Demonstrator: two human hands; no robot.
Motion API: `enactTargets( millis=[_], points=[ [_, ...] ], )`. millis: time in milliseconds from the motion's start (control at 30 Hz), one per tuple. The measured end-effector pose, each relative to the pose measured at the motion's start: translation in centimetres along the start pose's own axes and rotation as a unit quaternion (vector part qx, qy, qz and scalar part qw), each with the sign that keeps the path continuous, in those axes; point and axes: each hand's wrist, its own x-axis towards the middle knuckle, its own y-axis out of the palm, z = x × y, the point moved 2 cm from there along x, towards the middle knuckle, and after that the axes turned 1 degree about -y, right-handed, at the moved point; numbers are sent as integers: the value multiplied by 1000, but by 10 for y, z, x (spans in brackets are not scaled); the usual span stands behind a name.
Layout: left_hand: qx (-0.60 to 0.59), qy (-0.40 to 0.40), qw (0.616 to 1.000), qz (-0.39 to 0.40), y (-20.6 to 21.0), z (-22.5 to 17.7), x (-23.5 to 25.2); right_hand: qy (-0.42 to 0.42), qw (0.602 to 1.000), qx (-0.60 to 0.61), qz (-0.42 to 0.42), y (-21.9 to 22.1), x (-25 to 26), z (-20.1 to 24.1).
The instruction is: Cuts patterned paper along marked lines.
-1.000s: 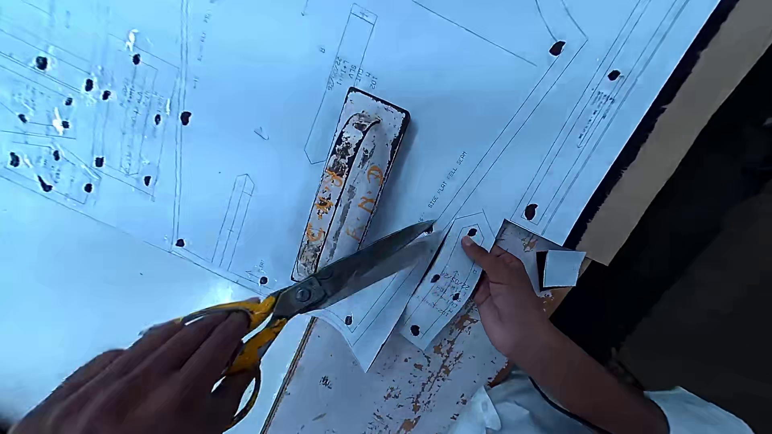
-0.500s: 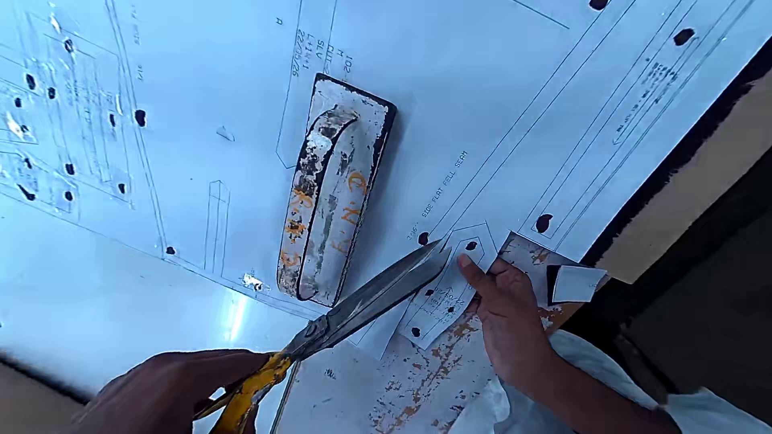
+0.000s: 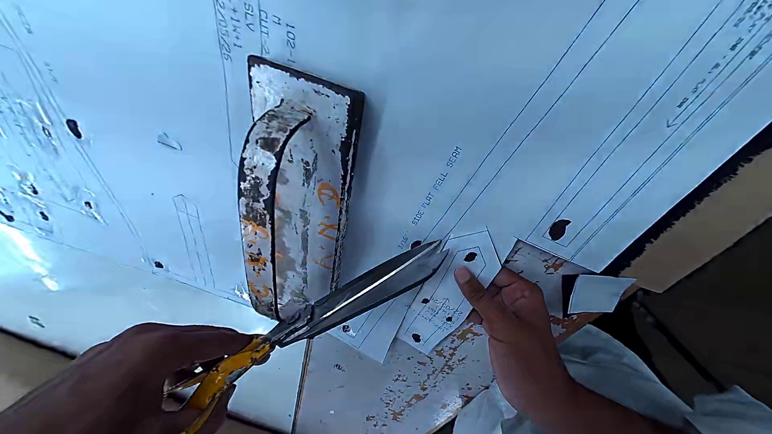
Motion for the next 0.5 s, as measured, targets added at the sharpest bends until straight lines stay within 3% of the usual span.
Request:
enactTargets(
  millis=[300,500],
  points=[
    [-5,58,998,1,-5,5,3,2,1000,-7,-13,0,0,0],
    [-52,20,998,-14,4,-17,-7,-14,1000,-15,-16,-1,0,0]
  ],
)
